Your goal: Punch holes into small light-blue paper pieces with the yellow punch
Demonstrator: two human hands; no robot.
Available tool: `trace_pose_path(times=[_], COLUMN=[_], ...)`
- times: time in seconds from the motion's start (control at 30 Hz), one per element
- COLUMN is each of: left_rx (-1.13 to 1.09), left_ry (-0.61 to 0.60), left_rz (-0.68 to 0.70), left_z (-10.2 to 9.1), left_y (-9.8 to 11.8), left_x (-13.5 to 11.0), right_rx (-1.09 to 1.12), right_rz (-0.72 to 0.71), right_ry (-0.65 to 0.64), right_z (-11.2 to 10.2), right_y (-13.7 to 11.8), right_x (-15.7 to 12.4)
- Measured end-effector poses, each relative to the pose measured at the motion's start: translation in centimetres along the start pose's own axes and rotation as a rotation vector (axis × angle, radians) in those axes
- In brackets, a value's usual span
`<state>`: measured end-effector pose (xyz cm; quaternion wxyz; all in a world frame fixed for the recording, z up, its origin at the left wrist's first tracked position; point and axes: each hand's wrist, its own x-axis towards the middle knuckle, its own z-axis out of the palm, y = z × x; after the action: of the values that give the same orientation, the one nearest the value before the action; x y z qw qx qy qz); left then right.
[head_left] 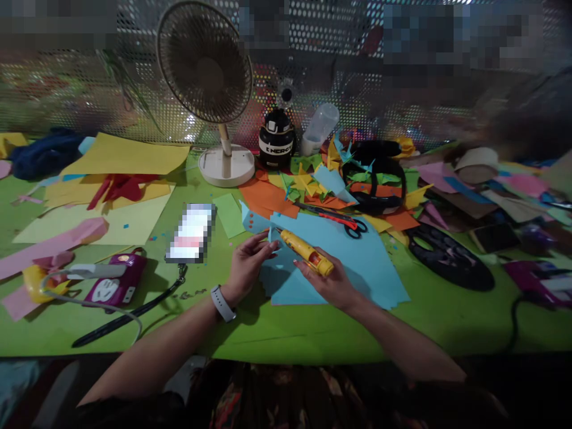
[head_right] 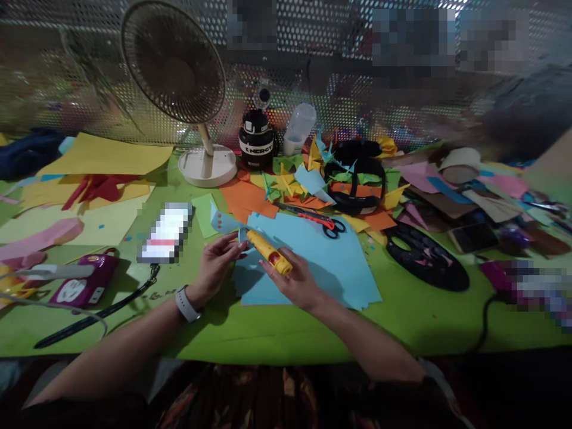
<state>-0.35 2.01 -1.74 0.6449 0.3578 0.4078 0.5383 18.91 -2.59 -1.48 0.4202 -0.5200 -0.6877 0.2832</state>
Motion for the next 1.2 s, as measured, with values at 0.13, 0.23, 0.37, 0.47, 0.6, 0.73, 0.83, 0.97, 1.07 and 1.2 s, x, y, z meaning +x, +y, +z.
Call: trace_pose_path(times=[0.13,0.23,0.37,0.47,0.6,0.73,0.83,0.97,1.07,1.2], left_rx=[-0.009,-0.009,-0.005,-0.001,0.013,0.024,0.023,0.014,0.009,0.017], left_ry=[0.004,0.000,-0.007,-0.002,0.014,0.008,-0.005,-0.007,0.004,0.010], left_rz=[-0.004,-0.002,0.000,-0.001,-0.002,0.009,0.015,0.017,0.014,0.011], left_z=[0.2,0.2,0.1,0.2,0.3,0.2,0.1,0.0,0.1,0.2], left_y=[0.2,0.2,0.2,0.2,0.3,0.2,0.1,0.0,0.1,0.2], left_x=[0.0,0.0,0.0,0.0,0.0,-0.1,-0.1,-0.1,-0.1,-0.1], right_rx=[0.042,0.040,0.011,0.019,0.031,-0.005,0.000,-0.005,-0.002,-0.012], right_rz=[0.011,0.012,0.007,0.019,0.014,-0.009,-0.009,0.003,0.011,0.005], right_ry=[0.008,0.003,-0.003,0.002,0.004,0.013,0.000,0.001,-0.014,-0.012], right_z=[-0.1,-0.2,-0.2,-0.1,-0.1,-0.1,-0.3,-0.4,-0.4,-0.4], right_y=[-0.4,-0.7,-0.6,-0.4,-0.4,-0.9,-1.3,-1.3,-1.1,-1.2], right_x=[0.2,0.3,0.2,0.2,0.2,0.4,0.5,0.5,0.4,0.4])
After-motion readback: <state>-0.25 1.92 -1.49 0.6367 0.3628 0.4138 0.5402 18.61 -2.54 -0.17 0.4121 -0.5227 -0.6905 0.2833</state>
